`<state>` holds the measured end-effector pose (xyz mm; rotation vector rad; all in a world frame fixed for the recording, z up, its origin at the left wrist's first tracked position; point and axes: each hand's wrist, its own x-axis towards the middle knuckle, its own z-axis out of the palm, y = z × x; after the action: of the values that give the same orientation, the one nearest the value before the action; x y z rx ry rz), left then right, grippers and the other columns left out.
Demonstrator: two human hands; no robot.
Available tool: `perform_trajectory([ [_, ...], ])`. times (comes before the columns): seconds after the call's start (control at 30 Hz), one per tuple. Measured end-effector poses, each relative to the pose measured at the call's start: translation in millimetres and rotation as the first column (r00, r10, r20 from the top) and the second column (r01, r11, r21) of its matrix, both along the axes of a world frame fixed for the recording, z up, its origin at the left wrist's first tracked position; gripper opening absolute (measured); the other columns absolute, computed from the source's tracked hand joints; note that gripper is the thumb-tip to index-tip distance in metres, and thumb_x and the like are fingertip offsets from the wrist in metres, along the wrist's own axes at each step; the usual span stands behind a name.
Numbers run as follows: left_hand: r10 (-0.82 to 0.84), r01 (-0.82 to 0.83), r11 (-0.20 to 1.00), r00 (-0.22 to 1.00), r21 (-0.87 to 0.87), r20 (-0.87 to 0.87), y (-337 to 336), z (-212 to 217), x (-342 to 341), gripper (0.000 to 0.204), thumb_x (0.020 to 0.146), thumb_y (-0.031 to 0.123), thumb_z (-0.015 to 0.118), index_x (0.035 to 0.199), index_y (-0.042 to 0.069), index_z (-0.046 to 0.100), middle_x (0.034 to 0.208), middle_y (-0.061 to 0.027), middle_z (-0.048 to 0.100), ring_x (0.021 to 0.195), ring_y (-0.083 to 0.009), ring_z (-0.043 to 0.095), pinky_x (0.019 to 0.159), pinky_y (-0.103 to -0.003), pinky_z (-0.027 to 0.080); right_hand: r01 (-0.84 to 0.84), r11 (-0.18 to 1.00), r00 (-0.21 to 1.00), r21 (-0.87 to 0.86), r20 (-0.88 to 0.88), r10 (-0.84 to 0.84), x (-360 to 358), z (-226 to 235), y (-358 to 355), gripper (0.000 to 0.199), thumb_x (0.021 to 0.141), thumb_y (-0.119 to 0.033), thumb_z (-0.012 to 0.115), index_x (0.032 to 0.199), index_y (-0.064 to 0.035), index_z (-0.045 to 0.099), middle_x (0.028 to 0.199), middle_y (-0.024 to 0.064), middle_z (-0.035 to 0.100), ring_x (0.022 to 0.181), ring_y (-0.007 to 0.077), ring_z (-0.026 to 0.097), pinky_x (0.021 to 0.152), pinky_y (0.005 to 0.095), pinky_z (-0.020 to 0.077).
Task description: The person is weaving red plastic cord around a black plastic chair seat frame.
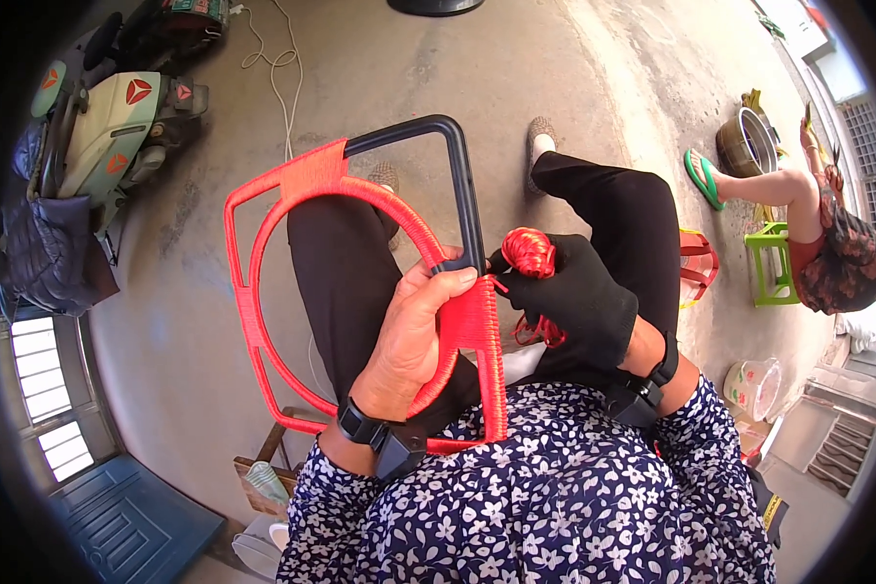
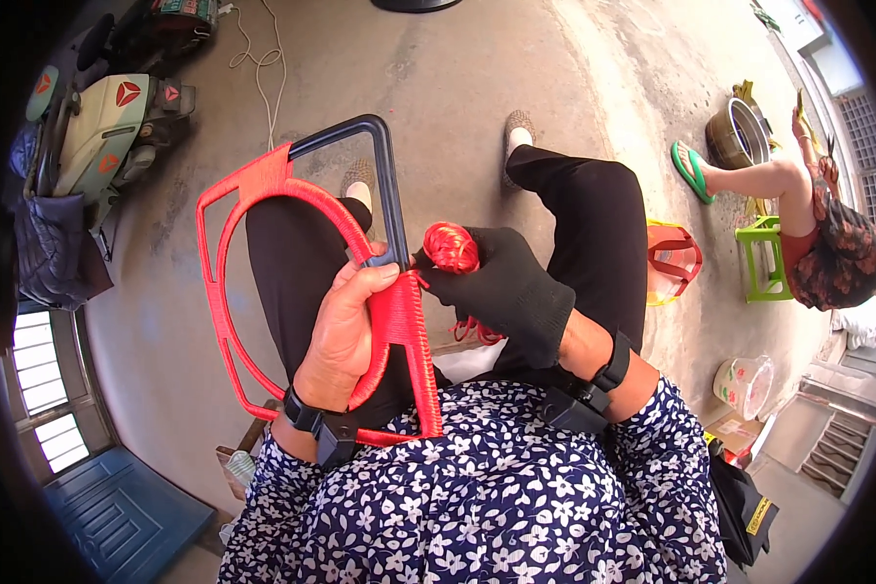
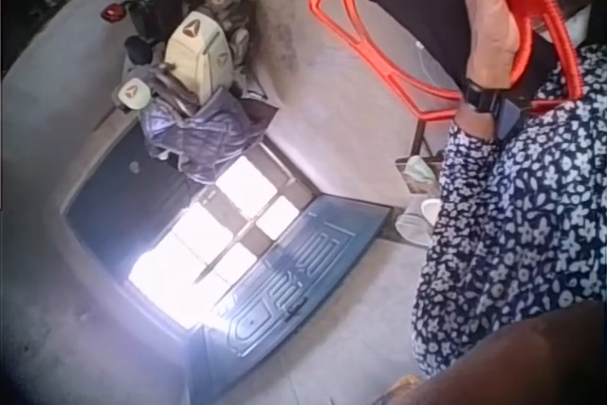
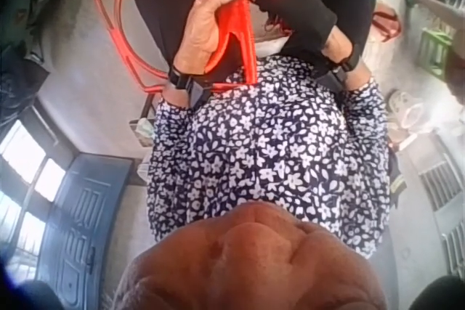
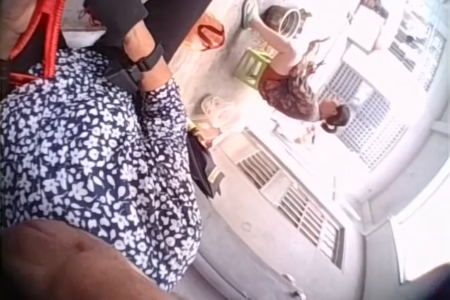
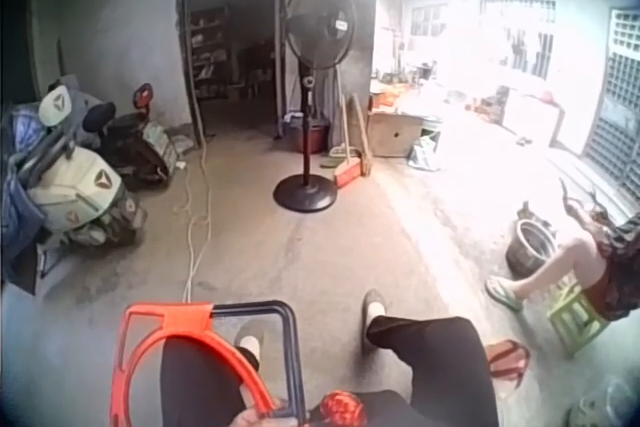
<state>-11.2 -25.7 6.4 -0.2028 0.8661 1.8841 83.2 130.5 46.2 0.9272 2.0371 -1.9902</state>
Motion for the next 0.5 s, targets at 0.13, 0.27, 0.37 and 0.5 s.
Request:
perform_trajectory([
  [0.13,-0.059,0.060,0.998,0.997,0.013,-0.050,1,-1,-2,0.026,0.086,0.004,0.057,0.112,-0.002,0.058,0.100,-0.0101,0.066,0.088,-0.0187,0.065,0.080,-0.031,0.054,-0.012,0.993,0.992,0.116,-0.123,0.026,3,-13,-1,0.027,0.084,-0.020,0.073,0.096,0.0024,0.066,0.081,0.0050,0.069,0.065,0.0066,0.060,0.059,0.0265,0.0513],
  [0.27,-0.165,0.170,0.985,0.982,0.044,-0.096,2,-2,-6,0.026,0.089,0.009,0.057,0.112,-0.002,0.062,0.099,-0.0043,0.065,0.086,-0.0096,0.061,0.078,-0.023,0.049,0.044,0.943,0.956,0.329,-0.287,0.056,11,-12,-4,0.022,0.078,-0.014,0.074,0.096,-0.0036,0.068,0.081,0.0089,0.069,0.064,0.0165,0.065,0.060,0.0301,0.0510],
  [0.37,-0.156,0.161,0.986,0.983,0.044,-0.098,1,0,-6,0.028,0.088,0.008,0.057,0.113,-0.005,0.059,0.103,-0.0103,0.066,0.089,-0.0164,0.064,0.081,-0.028,0.052,0.074,0.742,0.886,0.666,-0.385,0.257,16,-13,-3,0.025,0.072,-0.010,0.073,0.096,-0.0085,0.068,0.078,0.0093,0.066,0.064,0.0247,0.065,0.059,0.0332,0.0505],
  [0.5,-0.162,0.169,0.983,0.982,0.069,-0.095,1,2,-6,0.022,0.089,0.008,0.058,0.109,-0.001,0.062,0.100,-0.0054,0.066,0.089,-0.0108,0.062,0.081,-0.024,0.049,0.093,0.510,0.869,0.855,-0.320,0.378,15,-9,-2,0.031,0.066,-0.010,0.073,0.096,-0.0119,0.068,0.072,0.0058,0.062,0.062,0.0266,0.063,0.056,0.0354,0.0489],
])
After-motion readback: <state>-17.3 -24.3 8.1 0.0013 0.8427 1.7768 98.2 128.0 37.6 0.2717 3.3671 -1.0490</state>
